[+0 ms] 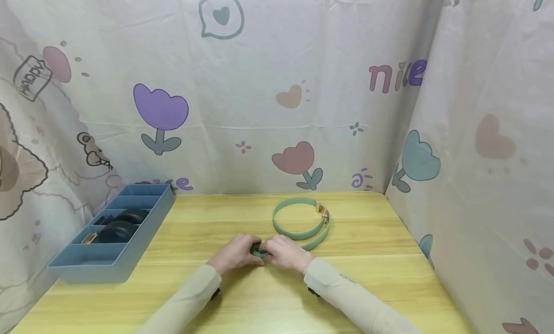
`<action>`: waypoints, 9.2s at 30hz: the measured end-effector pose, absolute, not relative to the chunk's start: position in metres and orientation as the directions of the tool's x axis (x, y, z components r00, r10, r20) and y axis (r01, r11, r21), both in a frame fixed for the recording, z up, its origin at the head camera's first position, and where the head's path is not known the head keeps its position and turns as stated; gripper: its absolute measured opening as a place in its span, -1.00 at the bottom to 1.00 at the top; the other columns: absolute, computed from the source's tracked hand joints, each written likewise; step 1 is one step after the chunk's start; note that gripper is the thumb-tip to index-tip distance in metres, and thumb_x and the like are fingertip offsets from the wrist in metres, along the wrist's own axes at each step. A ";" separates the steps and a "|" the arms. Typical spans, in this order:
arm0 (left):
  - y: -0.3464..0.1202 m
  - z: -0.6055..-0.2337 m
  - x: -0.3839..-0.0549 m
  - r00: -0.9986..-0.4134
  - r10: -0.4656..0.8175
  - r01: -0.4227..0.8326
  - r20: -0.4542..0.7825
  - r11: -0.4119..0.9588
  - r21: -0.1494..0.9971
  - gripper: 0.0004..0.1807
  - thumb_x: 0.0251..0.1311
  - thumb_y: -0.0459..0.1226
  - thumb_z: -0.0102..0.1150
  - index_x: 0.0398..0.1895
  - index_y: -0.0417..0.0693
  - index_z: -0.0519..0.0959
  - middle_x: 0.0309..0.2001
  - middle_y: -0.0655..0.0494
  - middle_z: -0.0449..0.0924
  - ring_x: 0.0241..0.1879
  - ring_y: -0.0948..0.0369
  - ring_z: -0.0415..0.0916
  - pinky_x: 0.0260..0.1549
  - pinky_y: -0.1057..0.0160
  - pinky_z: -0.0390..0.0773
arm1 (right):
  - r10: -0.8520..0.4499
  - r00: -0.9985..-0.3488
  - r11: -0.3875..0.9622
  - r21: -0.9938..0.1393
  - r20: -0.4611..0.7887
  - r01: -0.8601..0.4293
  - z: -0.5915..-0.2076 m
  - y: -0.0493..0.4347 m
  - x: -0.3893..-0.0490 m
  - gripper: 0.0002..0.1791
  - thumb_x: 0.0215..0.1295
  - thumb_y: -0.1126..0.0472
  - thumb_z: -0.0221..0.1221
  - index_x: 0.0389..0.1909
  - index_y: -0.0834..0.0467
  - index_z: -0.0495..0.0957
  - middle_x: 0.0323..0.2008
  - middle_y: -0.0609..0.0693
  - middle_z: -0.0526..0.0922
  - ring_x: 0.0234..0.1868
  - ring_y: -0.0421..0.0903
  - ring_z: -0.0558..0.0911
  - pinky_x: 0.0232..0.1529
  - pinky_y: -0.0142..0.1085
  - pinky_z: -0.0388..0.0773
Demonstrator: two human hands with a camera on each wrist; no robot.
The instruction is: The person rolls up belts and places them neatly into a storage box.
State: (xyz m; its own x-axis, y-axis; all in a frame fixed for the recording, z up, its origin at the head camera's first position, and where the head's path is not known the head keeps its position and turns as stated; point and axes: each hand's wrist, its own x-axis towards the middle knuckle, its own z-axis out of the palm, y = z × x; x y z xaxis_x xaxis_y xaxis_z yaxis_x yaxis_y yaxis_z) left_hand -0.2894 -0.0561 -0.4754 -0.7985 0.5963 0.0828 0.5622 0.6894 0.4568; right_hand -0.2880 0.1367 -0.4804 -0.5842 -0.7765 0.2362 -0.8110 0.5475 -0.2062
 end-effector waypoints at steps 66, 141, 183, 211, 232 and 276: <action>-0.045 -0.463 -0.288 -0.780 0.626 0.583 0.017 0.717 0.382 -0.73 -0.17 -0.24 0.59 -0.35 0.11 0.70 -0.39 0.38 0.59 -0.41 0.39 0.38 -0.35 0.38 0.41 | -0.828 -0.542 0.488 -0.289 0.146 -0.823 -0.472 0.145 -0.287 -0.77 0.29 0.24 0.26 -0.05 0.03 0.65 -0.18 -0.17 0.71 -0.28 -0.36 0.56 -0.23 -0.60 0.44; -0.043 -0.469 -0.282 -0.838 0.536 0.538 0.103 0.777 0.328 -0.67 -0.16 -0.05 0.57 -0.51 0.08 0.56 -0.57 0.35 0.43 -0.57 0.38 0.28 -0.56 0.39 0.34 | -0.824 -0.540 0.489 -0.265 0.171 -0.831 -0.473 0.145 -0.299 -0.83 0.26 0.19 0.28 -0.13 -0.01 0.65 -0.23 -0.20 0.70 -0.27 -0.27 0.61 -0.16 -0.50 0.50; -0.048 -0.468 -0.287 -0.832 0.554 0.540 0.031 0.796 0.275 -0.67 -0.07 -0.03 0.52 -0.40 0.05 0.57 -0.56 0.29 0.33 -0.54 0.33 0.24 -0.55 0.36 0.26 | -0.537 -0.793 0.815 -0.068 0.287 -0.576 -0.474 0.175 -0.326 -0.88 0.21 0.12 0.33 -0.30 0.07 0.70 -0.35 -0.08 0.71 -0.29 -0.09 0.63 -0.04 -0.05 0.53; -0.066 -0.463 -0.289 -0.755 0.654 0.602 -0.051 0.722 0.342 -0.36 -0.08 -0.16 0.54 0.17 0.06 0.59 0.13 0.19 0.61 0.08 0.23 0.53 0.11 0.17 0.52 | -0.258 -0.896 0.915 -0.207 0.363 -0.347 -0.480 0.233 -0.326 -0.60 0.27 0.24 0.24 0.09 0.33 0.53 0.10 0.39 0.52 0.14 0.32 0.51 0.09 0.18 0.49; -0.064 -0.462 -0.291 -0.768 0.639 0.566 -0.027 0.699 0.436 -0.35 -0.17 -0.29 0.58 0.11 0.05 0.56 -0.02 0.20 0.63 -0.10 0.29 0.51 -0.06 0.26 0.53 | -0.814 -0.562 0.513 -0.268 0.150 -0.815 -0.473 0.138 -0.283 -0.86 0.29 0.09 0.27 -0.18 0.01 0.60 -0.42 -0.23 0.54 -0.44 -0.39 0.41 -0.41 -0.56 0.36; -0.046 -0.468 -0.275 -0.869 0.492 0.479 0.042 0.818 0.318 -0.60 -0.09 0.07 0.50 -0.56 0.10 0.48 -0.56 0.29 0.42 -0.55 0.32 0.28 -0.52 0.35 0.33 | -0.835 -0.517 0.499 -0.137 0.185 -0.856 -0.470 0.136 -0.283 -0.86 0.21 0.29 0.31 -0.29 -0.01 0.59 -0.45 -0.16 0.65 -0.48 -0.34 0.47 -0.38 -0.57 0.39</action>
State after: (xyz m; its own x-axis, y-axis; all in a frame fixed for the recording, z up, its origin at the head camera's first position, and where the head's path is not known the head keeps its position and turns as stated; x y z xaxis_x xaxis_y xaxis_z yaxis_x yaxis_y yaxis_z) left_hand -0.2747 -0.0459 -0.4675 -0.8695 0.4922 0.0419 0.4787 0.8185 0.3178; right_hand -0.2833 0.1357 -0.4698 -0.5173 -0.8355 0.1855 -0.8555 0.4992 -0.1375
